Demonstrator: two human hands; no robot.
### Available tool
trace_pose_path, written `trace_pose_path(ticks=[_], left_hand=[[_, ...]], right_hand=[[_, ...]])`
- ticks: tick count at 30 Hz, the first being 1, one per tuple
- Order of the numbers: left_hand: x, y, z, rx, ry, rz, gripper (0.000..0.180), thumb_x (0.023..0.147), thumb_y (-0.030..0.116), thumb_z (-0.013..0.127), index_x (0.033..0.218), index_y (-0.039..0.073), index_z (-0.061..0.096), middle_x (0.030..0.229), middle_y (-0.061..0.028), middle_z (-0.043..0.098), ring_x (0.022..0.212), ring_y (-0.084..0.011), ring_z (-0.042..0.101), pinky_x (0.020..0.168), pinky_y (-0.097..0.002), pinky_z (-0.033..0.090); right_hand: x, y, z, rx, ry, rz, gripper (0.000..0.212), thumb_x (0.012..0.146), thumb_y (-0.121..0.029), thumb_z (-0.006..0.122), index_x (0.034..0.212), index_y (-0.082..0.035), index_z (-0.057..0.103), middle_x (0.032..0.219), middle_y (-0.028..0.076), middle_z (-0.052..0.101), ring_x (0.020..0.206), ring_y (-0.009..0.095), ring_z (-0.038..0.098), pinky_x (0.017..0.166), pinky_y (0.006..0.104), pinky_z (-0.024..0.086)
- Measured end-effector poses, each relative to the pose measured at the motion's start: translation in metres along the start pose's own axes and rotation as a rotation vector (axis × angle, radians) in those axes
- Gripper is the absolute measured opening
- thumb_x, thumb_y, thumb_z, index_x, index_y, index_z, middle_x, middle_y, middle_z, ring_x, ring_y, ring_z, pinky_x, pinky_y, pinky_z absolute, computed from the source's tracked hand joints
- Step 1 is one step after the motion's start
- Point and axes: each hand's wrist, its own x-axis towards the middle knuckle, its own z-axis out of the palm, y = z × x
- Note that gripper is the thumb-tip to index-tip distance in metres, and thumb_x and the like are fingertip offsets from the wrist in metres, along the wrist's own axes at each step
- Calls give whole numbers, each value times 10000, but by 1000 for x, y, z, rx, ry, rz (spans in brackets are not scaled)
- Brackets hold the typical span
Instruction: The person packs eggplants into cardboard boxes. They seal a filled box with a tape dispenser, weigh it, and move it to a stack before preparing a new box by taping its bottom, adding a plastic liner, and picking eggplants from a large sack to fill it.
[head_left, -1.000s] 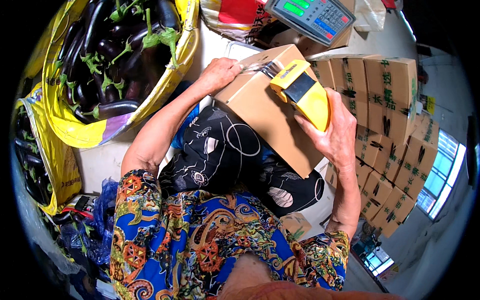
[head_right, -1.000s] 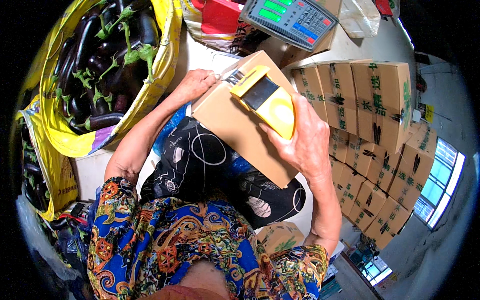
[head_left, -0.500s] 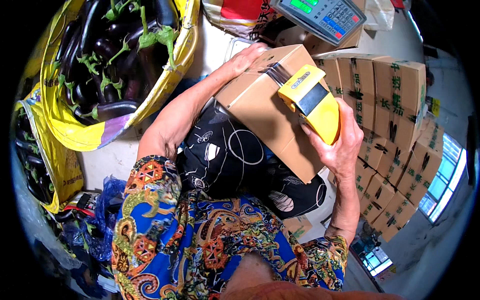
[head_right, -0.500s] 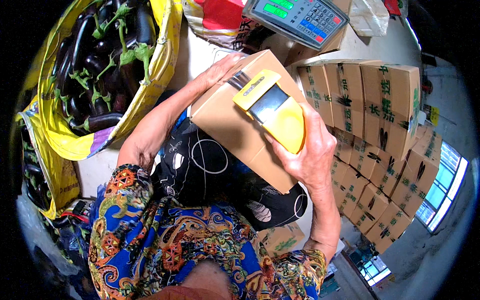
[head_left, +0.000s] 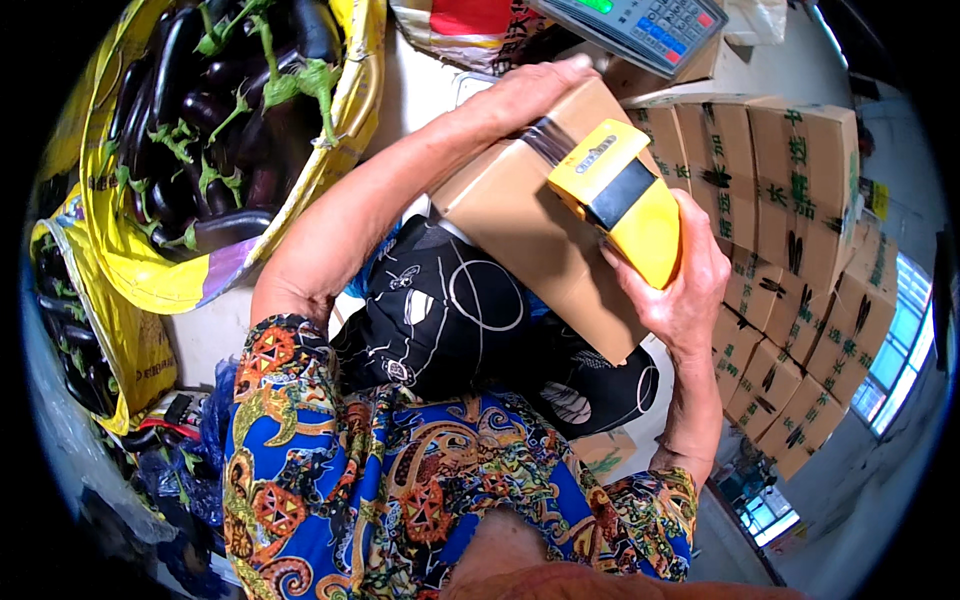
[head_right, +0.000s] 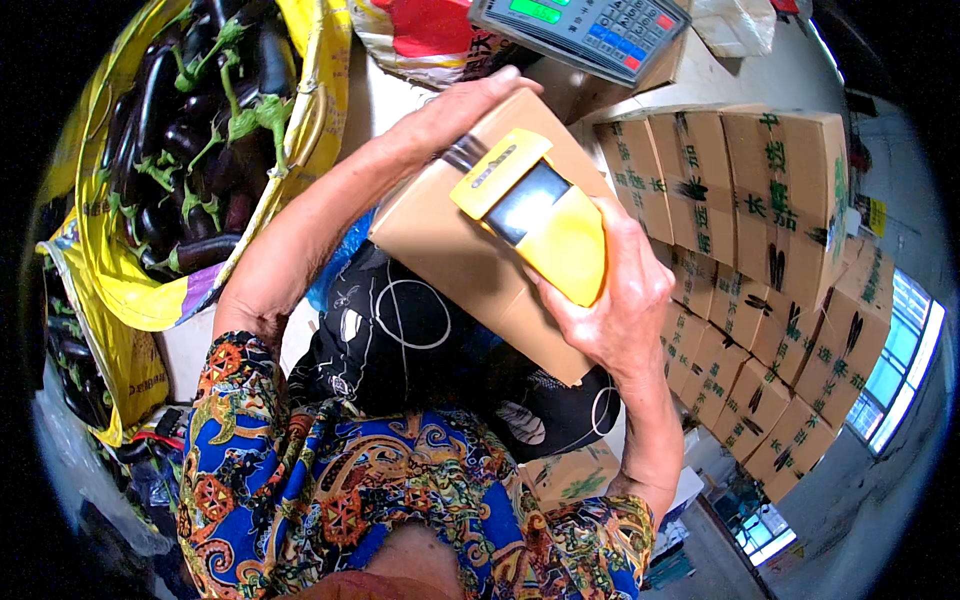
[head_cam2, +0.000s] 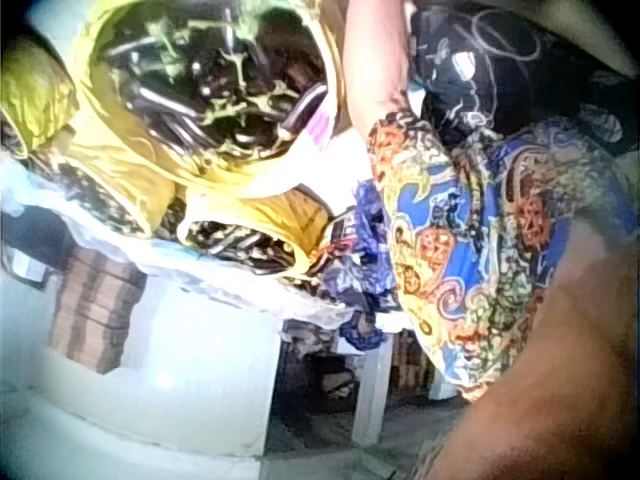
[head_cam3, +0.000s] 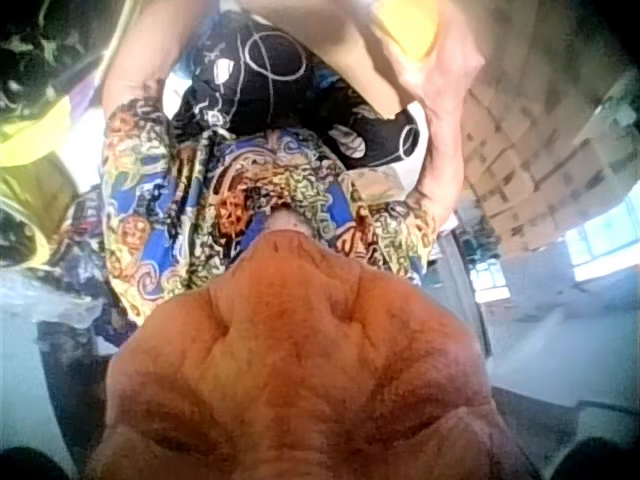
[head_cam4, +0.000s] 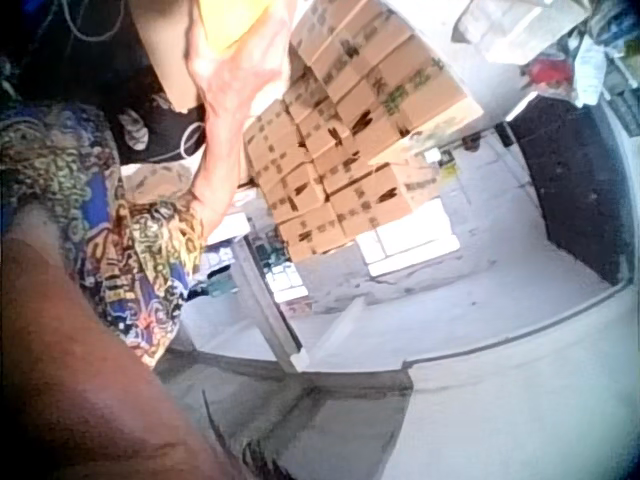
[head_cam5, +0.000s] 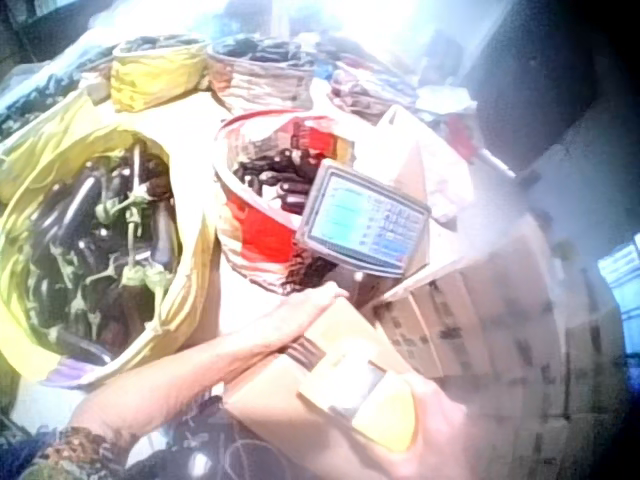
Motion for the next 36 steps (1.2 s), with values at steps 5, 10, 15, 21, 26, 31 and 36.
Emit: trace_pose_path(ticks=[5,10,15,21,26,31,36], left_hand=[[-5,44,9,626,104,320,636,987,525,366,1348,16,485,1294,-177,548,1222,-277,515,1049,-345,365],[-19,59,15,1166,203,459,462,974,353,473,1353,89,461,1319,-200,527,1165,-353,556,962,-414,468],[-11,54,15,1439,158,315,336,1000,341,412,1260,165,532,1073,-190,657,831,-412,660,734,-513,521],[-7,30,-37,1524,116,324,334,998,327,423,1280,199,546,1221,-88,626,844,-393,670,758,-480,537],[-1,28,-48,1450,149,239,388,989,405,439,1304,198,532,1119,-153,659,852,-405,665,742,-478,519],[1,32,-57,1484,200,303,415,990,457,426,1302,208,541,931,-200,674,778,-396,673,676,-476,524],[-1,33,-64,1427,179,404,411,995,462,419,1300,218,546,864,-225,679,747,-394,677,654,-486,520]], right_hand=[[0,2,0,45,51,-55,618,675,-207,833,1185,-18,540,1014,194,656,875,346,678,760,394,552],[5,8,1,-8,37,-137,593,692,-236,797,1157,20,533,919,201,635,794,380,660,670,425,552],[-40,31,-18,-57,-18,-12,572,727,-276,780,1195,-52,539,929,185,638,795,372,661,656,434,556],[-130,86,-15,-31,-42,151,538,766,-285,763,1201,-87,515,996,149,643,874,354,662,748,417,556],[-173,106,2,7,-5,269,579,722,-212,797,1219,-127,512,1015,127,650,901,337,666,775,411,553],[-182,116,23,40,32,273,664,667,-195,861,1224,-97,514,1074,126,651,937,306,666,790,378,547],[-184,130,52,130,94,137,653,689,-172,823,1218,-17,473,1080,195,632,969,354,660,838,408,563]])
